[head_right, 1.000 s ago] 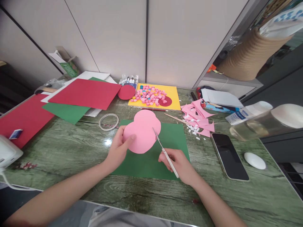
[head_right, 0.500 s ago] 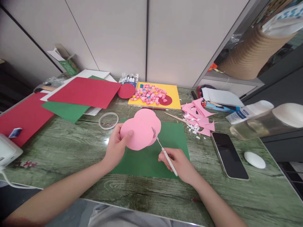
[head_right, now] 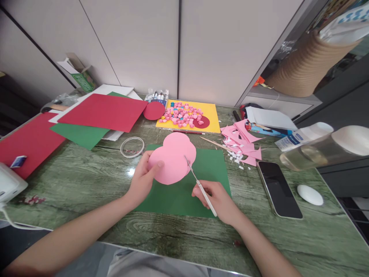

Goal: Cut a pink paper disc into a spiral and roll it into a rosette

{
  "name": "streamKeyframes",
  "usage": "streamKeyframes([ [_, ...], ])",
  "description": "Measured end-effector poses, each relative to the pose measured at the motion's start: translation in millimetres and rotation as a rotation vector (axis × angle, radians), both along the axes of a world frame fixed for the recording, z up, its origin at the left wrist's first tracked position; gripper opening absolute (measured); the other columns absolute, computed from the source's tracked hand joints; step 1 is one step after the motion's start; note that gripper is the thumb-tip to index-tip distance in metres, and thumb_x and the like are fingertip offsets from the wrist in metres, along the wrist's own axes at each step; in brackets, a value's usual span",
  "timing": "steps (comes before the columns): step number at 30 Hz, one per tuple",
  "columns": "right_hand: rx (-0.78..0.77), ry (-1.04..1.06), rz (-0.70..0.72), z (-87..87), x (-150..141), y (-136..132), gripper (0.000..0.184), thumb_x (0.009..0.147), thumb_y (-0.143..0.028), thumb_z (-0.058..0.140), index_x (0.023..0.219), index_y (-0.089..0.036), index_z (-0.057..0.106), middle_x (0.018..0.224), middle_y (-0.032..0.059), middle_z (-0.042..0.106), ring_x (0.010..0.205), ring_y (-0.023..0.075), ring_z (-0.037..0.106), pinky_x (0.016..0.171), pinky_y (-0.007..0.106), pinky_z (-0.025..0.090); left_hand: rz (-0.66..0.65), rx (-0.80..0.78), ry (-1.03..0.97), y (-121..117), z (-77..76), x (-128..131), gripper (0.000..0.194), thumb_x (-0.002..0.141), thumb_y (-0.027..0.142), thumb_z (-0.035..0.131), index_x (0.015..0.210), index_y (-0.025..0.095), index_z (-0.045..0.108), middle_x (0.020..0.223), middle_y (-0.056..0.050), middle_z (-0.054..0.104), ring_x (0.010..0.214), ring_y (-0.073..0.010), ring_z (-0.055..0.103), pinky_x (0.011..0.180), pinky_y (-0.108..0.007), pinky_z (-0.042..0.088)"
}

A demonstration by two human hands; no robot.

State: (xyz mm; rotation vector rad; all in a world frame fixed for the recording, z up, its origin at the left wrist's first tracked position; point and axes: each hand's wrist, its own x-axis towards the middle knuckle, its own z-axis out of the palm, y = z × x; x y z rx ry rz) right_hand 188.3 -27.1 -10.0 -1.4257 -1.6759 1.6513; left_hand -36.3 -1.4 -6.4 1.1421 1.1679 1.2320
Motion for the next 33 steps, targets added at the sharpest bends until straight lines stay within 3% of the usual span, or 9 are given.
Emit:
streamKeyframes([
  [12,-0.013,-0.012,0.0,-4.4,3.5,0.4,0.047,0.086,-0.059,0.047,0.076,-0.015,0.059,0.047,-0.0059,0.039,0.043,0.0084,0.033,0.044,0.022,0.025,0.117,0.062,0.033,1.7,2.5,-0.6,0.021,0.084,0.033,0.059,0.097,0.019,0.052,0.096,-0.002,0.054,0.087,-0.0152,0.05,0.073,-0.024,0.041],
  [26,-0.011,0.011,0.005,0.0,0.6,0.5,0.052,0.082,-0.065,0.047,0.074,-0.015,0.057,0.048,-0.0056,0.037,0.045,0.0088,0.033,0.045,0.022,0.027,-0.003,0.013,0.048,0.0,2.5,-1.4,0.02,0.086,0.035,0.054,0.1,0.02,0.051,0.094,-0.001,0.053,0.085,-0.0152,0.048,0.071,-0.023,0.04],
  [33,-0.01,-0.001,-0.001,-1.4,0.9,0.0,0.05,0.083,-0.063,0.047,0.073,-0.015,0.058,0.046,-0.006,0.037,0.043,0.0084,0.032,0.044,0.023,0.026,0.079,0.029,0.04,1.8,3.1,-0.4,0.022,0.083,0.034,0.059,0.098,0.02,0.052,0.096,-0.002,0.055,0.087,-0.016,0.052,0.071,-0.024,0.042],
])
